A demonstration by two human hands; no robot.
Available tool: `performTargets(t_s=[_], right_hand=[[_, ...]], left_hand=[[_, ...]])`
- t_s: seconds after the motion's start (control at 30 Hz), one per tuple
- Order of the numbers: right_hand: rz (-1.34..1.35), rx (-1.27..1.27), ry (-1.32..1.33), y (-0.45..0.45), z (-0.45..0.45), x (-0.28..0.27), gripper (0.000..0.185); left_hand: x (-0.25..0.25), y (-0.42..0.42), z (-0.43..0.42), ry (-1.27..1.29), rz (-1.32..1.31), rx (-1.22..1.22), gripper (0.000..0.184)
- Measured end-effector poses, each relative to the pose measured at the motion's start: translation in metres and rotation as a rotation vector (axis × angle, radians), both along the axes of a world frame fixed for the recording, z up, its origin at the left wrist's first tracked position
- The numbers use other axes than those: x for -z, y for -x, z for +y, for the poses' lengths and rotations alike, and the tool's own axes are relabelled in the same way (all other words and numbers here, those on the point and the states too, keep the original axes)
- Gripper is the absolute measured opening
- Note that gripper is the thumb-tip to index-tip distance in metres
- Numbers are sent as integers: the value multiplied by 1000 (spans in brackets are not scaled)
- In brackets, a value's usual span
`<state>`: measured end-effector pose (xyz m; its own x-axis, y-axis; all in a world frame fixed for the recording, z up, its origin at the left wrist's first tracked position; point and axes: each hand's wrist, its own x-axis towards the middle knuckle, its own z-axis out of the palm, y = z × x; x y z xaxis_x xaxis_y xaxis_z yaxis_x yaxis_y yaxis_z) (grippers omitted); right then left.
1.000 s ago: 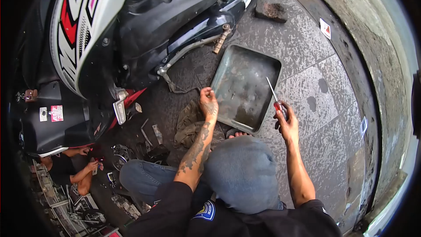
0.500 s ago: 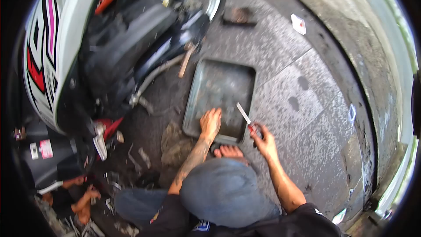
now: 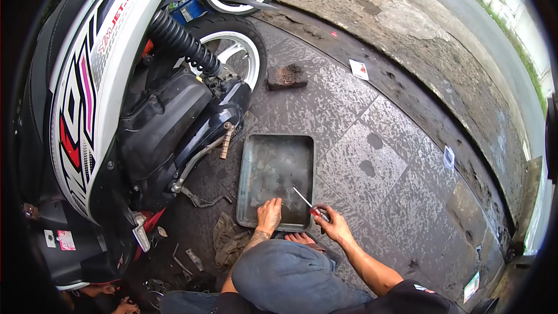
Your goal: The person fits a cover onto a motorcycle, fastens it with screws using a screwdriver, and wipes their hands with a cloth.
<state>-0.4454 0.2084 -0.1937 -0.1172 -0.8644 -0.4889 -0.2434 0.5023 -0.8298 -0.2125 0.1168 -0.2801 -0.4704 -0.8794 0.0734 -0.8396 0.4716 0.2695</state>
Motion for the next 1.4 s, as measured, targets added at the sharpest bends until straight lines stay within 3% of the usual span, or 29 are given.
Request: performTargets(t_s=[0.13, 0.2, 0.23, 0.33, 0.43, 0.53, 0.6, 0.7, 1.17, 1.27, 1.33, 1.4], right_hand=[[-16, -3, -26, -3, 2, -5, 47], [-9, -20, -15, -4, -2, -14, 47], [-7, -22, -9, -6, -5, -21, 47], [-109, -24, -16, -11, -15, -42, 47], [-20, -85, 265, -17, -25, -54, 47], [-23, -113, 280, -24, -36, -83, 48], [-26, -126, 383, -28, -40, -90, 49], [-18, -140, 408, -32, -44, -99, 49], [16, -144, 443, -33, -42, -100, 47], [-107, -126, 262, -31, -42, -100, 44], [-380, -77, 70, -28, -43, -99, 42], [-337, -104, 170, -28, -42, -97, 43]], left_hand=[[-21, 10, -2, -186, 37, -207, 13], [-25, 13, -6, -772, 1023, -709, 19], [-18, 11, -9, -802, 1337, -702, 23], [-57, 26, -22, -831, 1572, -852, 24], [-74, 31, -38, -713, 1761, -814, 25], [-118, 35, -45, -650, 2043, -736, 31], [-125, 27, -45, -687, 2129, -571, 22], [-134, 24, -41, -670, 2172, -546, 20], [-144, 39, -32, -540, 2032, -649, 18], [-146, 40, -32, -474, 1956, -620, 17], [-148, 40, -31, -431, 1890, -608, 15], [-148, 41, -30, -383, 1839, -583, 15]])
